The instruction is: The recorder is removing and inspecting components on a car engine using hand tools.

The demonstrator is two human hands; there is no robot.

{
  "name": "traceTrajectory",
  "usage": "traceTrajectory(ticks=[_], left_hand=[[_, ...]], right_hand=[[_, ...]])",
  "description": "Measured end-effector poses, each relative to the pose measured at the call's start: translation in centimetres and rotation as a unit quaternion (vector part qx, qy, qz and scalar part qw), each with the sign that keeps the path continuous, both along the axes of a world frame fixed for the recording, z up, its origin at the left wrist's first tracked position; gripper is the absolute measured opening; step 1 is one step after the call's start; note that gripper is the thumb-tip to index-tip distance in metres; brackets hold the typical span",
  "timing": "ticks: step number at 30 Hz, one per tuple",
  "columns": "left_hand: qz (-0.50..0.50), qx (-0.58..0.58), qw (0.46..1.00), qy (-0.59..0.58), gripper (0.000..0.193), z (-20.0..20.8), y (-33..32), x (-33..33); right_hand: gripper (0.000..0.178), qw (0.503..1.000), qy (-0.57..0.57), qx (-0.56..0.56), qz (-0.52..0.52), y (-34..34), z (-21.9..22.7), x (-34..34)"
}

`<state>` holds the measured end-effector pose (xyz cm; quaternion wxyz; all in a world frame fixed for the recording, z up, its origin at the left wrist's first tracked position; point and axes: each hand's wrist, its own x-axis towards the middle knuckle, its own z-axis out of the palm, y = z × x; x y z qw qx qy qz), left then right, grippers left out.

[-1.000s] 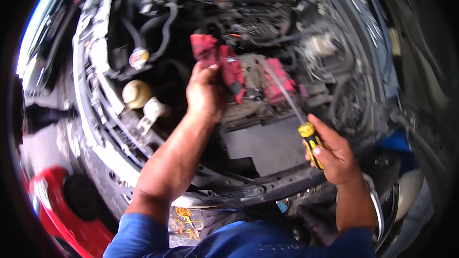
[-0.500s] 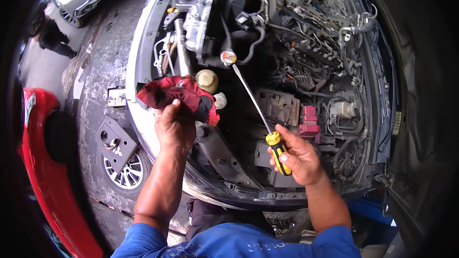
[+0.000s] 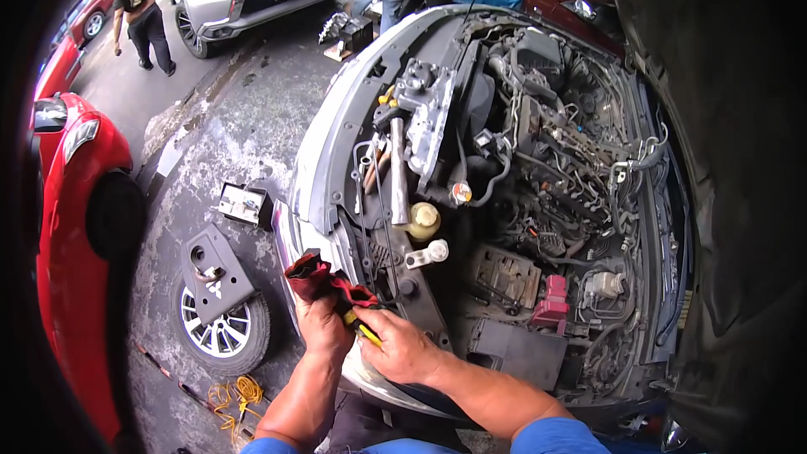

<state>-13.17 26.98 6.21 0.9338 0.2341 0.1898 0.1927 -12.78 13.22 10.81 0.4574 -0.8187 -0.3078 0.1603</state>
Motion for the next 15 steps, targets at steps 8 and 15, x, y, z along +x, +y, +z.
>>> traceTrajectory(ticks=[8, 15], left_hand=[[0.167, 0.078, 0.981, 0.060, 0.048, -5.8, 13.1, 0.6], [0.012, 0.018, 1.000, 0.007, 0.042, -5.2, 13.8, -3.0]], right_hand=[[0.048, 0.988, 0.138, -0.030, 0.059, -1.9, 1.5, -1.2], [0.046, 0.972, 0.143, 0.094, -0.158, -3.5, -0.9, 5.4]])
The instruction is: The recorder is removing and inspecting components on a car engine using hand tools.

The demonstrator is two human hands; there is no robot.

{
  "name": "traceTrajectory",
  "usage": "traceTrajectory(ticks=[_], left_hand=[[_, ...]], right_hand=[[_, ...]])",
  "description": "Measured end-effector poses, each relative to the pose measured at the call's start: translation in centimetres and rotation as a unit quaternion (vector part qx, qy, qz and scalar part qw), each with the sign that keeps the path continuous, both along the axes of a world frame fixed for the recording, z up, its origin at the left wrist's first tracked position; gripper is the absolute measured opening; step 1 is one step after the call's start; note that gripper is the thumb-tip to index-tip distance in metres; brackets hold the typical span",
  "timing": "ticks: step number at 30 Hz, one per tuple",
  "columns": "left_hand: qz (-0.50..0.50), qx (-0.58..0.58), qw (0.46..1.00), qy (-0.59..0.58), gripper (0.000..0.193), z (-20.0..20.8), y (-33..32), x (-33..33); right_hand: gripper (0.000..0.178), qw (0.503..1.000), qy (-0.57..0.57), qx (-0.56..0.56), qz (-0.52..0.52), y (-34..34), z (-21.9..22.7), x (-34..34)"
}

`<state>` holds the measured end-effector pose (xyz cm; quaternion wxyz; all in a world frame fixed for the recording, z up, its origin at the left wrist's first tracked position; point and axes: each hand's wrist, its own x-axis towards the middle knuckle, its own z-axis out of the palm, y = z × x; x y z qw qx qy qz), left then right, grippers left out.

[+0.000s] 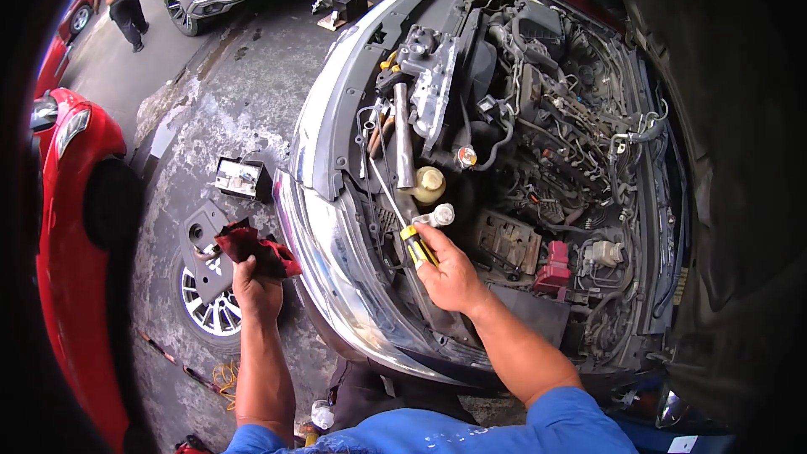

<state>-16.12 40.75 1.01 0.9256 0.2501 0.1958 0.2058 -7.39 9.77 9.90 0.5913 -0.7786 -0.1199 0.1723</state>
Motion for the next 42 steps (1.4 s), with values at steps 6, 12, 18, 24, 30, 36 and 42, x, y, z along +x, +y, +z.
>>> traceTrajectory(ticks=[6, 12, 18, 24, 30, 36, 42], left_hand=[[-0.070, -0.025, 0.996, 0.058, 0.051, -1.8, -2.3, -3.9], [-0.060, -0.030, 0.994, 0.089, 0.049, -2.2, -2.3, -6.4], [-0.030, -0.024, 0.992, 0.121, 0.049, -2.5, -0.3, -10.0], [0.014, -0.026, 0.989, 0.148, 0.047, -4.3, 0.8, -12.8], [-0.005, -0.019, 0.986, 0.168, 0.047, -4.2, -0.1, -11.1], [-0.021, -0.007, 0.985, 0.173, 0.049, -4.1, -0.5, -10.5], [-0.024, -0.014, 0.988, 0.149, 0.048, -3.1, -0.6, -9.6]], right_hand=[[0.032, 0.962, -0.182, -0.203, -0.013, 6.8, -1.1, 11.3], [0.048, 0.903, -0.194, -0.383, -0.011, 15.7, -1.7, 22.7], [0.045, 0.825, -0.120, -0.552, -0.001, 18.4, -2.7, 31.0], [0.048, 0.800, -0.088, -0.593, 0.017, 21.7, -2.4, 32.3], [0.046, 0.753, -0.098, -0.650, 0.039, 22.1, -3.4, 33.8], [0.036, 0.724, -0.093, -0.663, 0.164, 22.2, -2.3, 33.0], [0.035, 0.647, -0.123, -0.702, 0.272, 22.3, -3.2, 33.9]])
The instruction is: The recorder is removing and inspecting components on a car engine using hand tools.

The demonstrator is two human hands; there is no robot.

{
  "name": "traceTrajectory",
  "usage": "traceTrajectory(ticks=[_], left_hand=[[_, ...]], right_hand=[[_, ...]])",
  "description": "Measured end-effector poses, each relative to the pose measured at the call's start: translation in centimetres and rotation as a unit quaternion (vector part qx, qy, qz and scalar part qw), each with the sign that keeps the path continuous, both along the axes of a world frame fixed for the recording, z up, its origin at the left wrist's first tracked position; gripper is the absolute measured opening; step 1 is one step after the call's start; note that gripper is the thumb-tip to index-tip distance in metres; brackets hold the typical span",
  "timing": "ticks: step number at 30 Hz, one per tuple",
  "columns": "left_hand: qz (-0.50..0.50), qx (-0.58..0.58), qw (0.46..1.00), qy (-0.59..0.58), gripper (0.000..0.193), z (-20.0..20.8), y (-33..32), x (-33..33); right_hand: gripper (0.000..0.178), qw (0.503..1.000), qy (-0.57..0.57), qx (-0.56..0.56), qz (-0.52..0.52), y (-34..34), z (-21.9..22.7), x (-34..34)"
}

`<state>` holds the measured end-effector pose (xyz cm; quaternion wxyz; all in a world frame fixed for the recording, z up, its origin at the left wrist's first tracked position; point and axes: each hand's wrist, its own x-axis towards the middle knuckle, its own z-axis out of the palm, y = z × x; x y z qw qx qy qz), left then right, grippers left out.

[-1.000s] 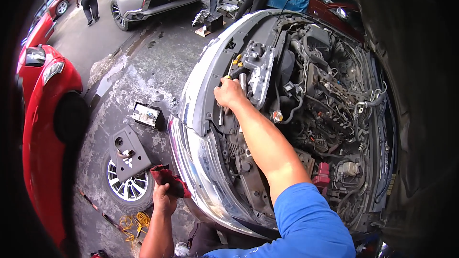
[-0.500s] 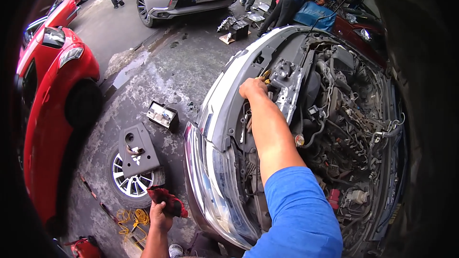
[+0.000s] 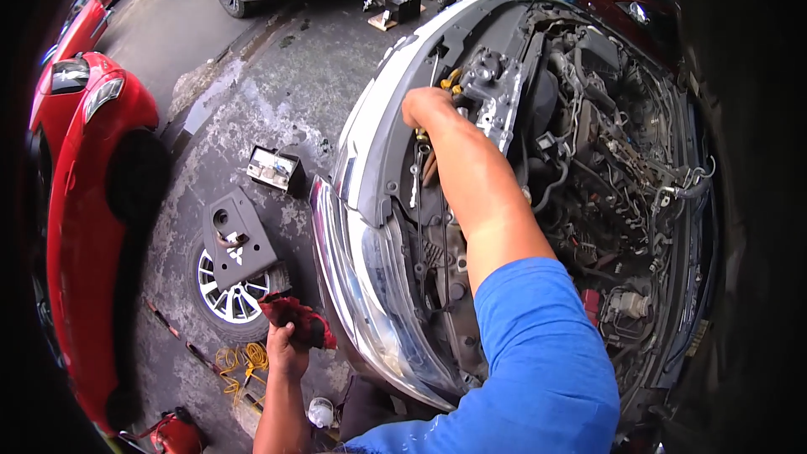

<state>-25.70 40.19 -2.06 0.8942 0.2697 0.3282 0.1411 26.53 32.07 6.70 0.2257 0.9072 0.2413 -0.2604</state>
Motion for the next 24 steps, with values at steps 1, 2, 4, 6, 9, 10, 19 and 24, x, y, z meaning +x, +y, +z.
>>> traceTrajectory(ticks=[1, 2, 4, 6, 9, 10, 19, 24], left_hand=[[-0.008, 0.004, 1.000, 0.000, 0.051, 0.0, 0.5, -0.7], [-0.036, -0.017, 0.999, -0.037, 0.051, -0.1, -0.8, 1.8], [-0.011, -0.002, 1.000, -0.019, 0.051, 0.0, -0.3, 0.4], [0.008, -0.010, 1.000, 0.001, 0.053, -0.1, -0.3, 0.5], [-0.020, -0.019, 0.999, -0.044, 0.049, -0.6, -0.2, 0.7], [-0.027, -0.023, 0.998, -0.054, 0.049, -0.6, -0.5, 1.5], [-0.044, -0.005, 0.995, -0.085, 0.041, 2.4, 0.1, 6.2], [-0.092, -0.120, 0.973, -0.175, 0.051, 6.7, -0.7, 9.1]], right_hand=[[0.035, 0.999, 0.036, -0.011, 0.014, 1.3, 0.6, -0.9], [0.036, 0.996, 0.043, -0.065, 0.033, -3.0, -1.2, 4.6], [0.039, 0.997, 0.067, -0.044, 0.018, 0.3, -2.4, 1.8], [0.039, 0.998, 0.065, -0.021, 0.015, 0.2, -2.1, 1.0], [0.039, 0.998, 0.021, 0.038, -0.050, -0.6, -1.4, 0.7], [0.038, 0.997, 0.004, 0.050, -0.053, -1.8, -1.6, 1.5], [0.048, 0.955, -0.055, 0.290, -0.026, -2.2, 2.9, -4.3], [0.069, 0.844, 0.149, 0.514, 0.042, -3.6, 7.1, -16.2]])
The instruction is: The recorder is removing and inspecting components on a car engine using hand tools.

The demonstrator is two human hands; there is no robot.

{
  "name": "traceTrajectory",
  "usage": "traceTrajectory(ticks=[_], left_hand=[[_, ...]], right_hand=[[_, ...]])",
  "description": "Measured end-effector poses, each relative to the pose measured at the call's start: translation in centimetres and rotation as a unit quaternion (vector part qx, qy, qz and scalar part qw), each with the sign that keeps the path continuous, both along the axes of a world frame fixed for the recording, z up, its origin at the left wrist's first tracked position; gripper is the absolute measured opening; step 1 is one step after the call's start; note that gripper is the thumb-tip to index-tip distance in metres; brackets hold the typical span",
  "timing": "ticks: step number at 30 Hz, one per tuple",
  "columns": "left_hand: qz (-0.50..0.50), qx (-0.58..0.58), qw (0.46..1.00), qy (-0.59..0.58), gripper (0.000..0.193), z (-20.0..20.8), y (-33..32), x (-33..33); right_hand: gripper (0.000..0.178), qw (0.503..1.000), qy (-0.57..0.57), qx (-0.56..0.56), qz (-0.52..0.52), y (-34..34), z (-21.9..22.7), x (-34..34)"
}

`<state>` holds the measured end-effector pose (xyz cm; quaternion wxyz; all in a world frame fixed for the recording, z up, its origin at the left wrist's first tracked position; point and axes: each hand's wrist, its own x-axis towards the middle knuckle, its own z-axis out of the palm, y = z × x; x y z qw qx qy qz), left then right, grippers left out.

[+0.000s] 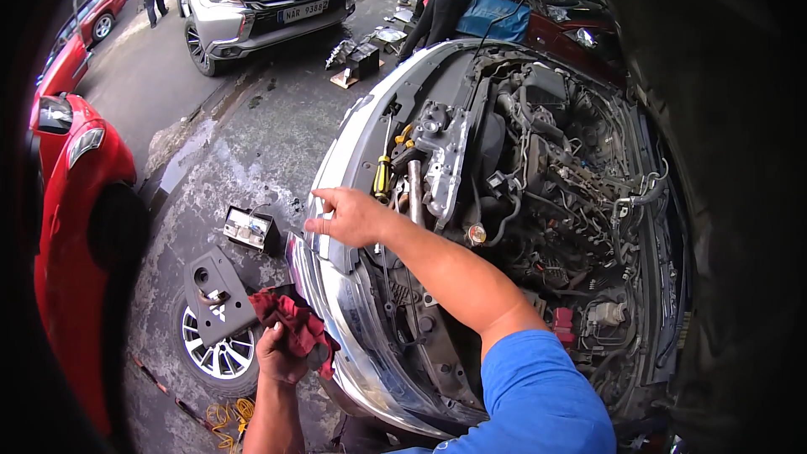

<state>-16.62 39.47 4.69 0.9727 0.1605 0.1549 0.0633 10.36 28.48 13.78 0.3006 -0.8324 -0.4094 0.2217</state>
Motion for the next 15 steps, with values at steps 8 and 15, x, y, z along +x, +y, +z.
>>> traceTrajectory(ticks=[8, 15], left_hand=[[-0.229, 0.076, 0.968, -0.063, 0.044, 3.5, -5.9, 5.3], [-0.389, 0.252, 0.884, -0.063, 0.036, 3.5, -9.9, 4.6]], right_hand=[[0.075, 0.775, 0.574, 0.257, -0.055, -11.2, -2.5, -11.5], [0.040, 0.713, 0.521, 0.371, -0.286, -19.4, -3.0, -17.3]])
